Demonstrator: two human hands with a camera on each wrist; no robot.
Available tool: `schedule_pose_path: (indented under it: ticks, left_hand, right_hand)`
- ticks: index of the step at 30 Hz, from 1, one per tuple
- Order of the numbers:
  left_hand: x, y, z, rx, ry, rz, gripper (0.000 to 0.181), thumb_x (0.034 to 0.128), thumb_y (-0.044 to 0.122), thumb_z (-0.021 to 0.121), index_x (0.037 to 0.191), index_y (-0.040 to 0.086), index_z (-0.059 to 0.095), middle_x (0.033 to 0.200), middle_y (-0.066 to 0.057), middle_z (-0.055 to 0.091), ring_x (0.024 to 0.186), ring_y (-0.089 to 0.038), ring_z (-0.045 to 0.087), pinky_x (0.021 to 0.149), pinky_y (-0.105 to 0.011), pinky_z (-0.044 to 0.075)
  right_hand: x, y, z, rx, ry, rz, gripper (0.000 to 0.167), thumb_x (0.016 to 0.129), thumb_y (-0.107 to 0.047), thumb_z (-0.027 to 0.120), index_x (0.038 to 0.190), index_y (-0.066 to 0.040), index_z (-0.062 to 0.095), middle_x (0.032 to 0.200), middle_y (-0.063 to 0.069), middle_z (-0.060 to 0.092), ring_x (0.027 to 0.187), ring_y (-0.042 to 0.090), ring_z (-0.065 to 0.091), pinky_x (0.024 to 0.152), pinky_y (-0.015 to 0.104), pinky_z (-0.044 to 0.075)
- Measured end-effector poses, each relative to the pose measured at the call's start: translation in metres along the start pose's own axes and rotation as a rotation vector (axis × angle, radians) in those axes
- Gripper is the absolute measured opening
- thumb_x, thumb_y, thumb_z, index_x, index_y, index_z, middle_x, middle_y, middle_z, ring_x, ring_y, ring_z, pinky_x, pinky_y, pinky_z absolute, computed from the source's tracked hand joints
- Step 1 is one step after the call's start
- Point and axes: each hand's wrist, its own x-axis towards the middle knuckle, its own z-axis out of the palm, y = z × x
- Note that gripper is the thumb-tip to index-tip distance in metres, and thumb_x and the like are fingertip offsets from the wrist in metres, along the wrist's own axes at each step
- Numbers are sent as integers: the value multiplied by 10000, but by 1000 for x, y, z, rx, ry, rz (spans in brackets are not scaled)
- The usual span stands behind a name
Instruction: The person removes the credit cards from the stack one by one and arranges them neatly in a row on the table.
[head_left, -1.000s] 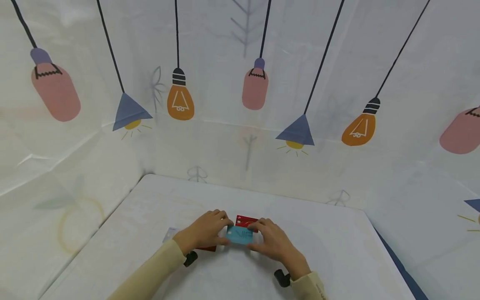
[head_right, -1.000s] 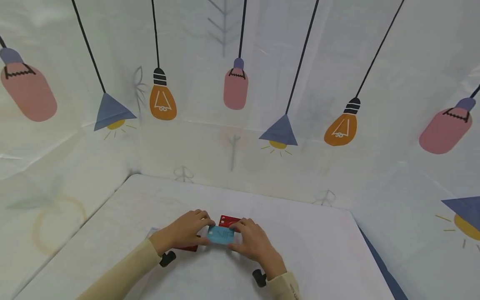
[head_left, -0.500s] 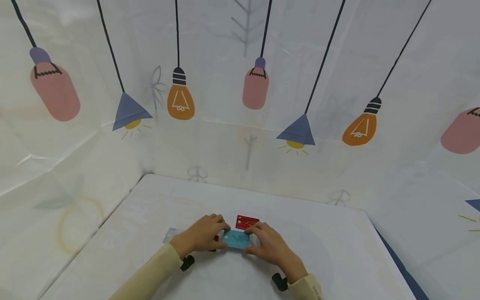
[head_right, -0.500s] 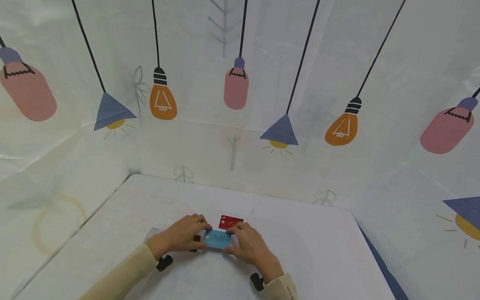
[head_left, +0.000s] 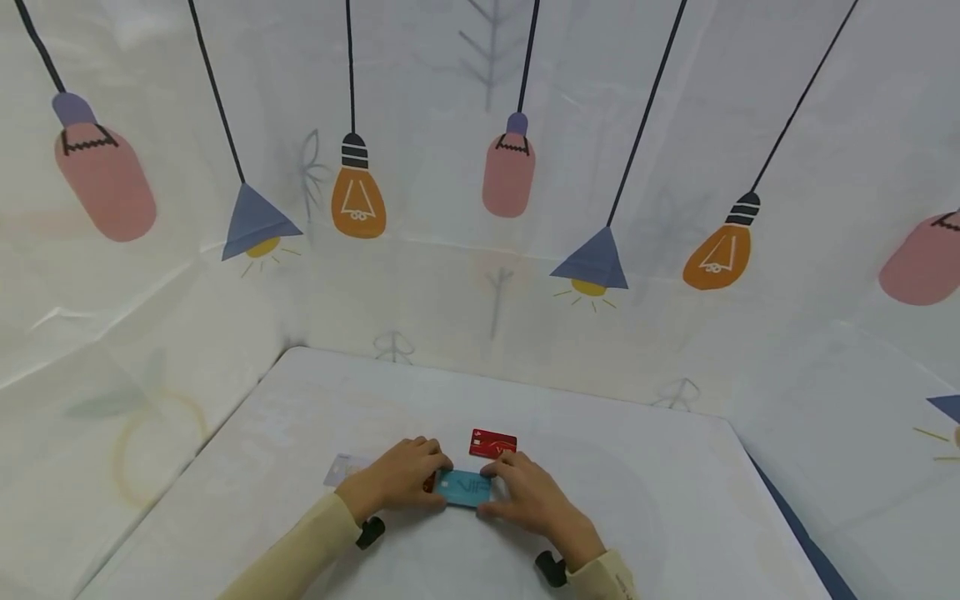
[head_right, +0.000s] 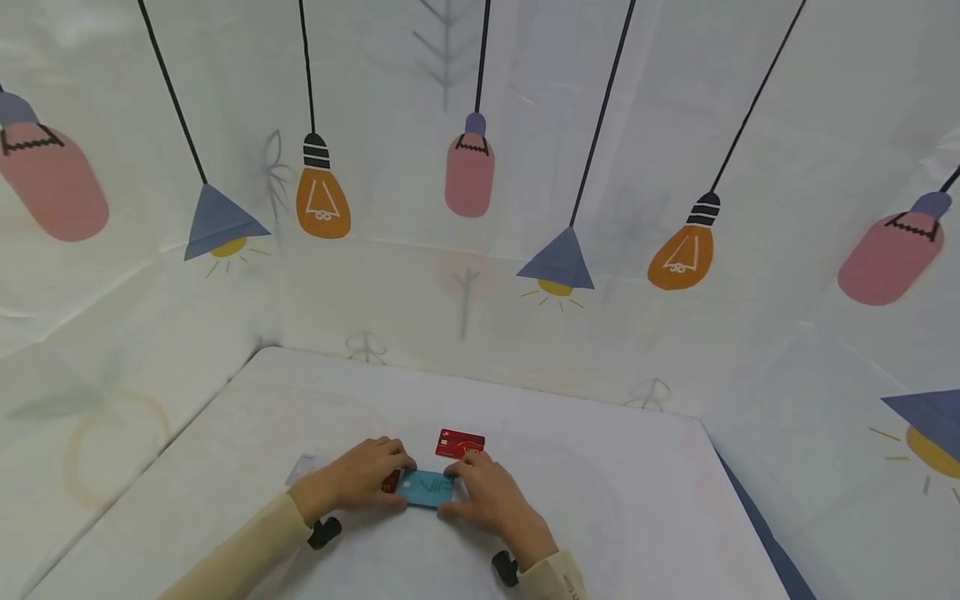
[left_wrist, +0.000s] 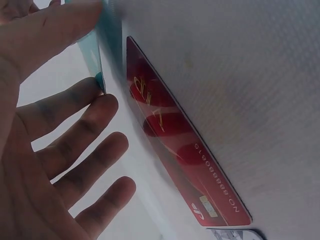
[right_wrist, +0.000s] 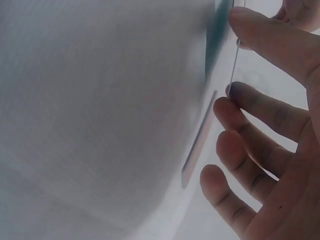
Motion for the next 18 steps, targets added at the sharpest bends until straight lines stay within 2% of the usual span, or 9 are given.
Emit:
schedule_pose_path:
  ticks: [12,18]
  left_hand:
    - [2,-4,4,-3,0,-9,477,855,450,793,1216,157,686,1086,31,591,1000,-156,511,955,-420,465]
    - [3,-6,4,-7,-10,-9,474,843,459,801,1197,162,693,1042,50,579,961,-143,487,936,-408,465]
  right_hand:
    - [4,-9,2,-67,-7,33,529,812,-506,824,1224,-200,698,1155,-46,615,1102,179,560,977,446,502]
    - [5,-14,1,-66,-24,43,522,811,-492,829,1223,-200,697,1155,-47,614,1101,178,561,980,452,499]
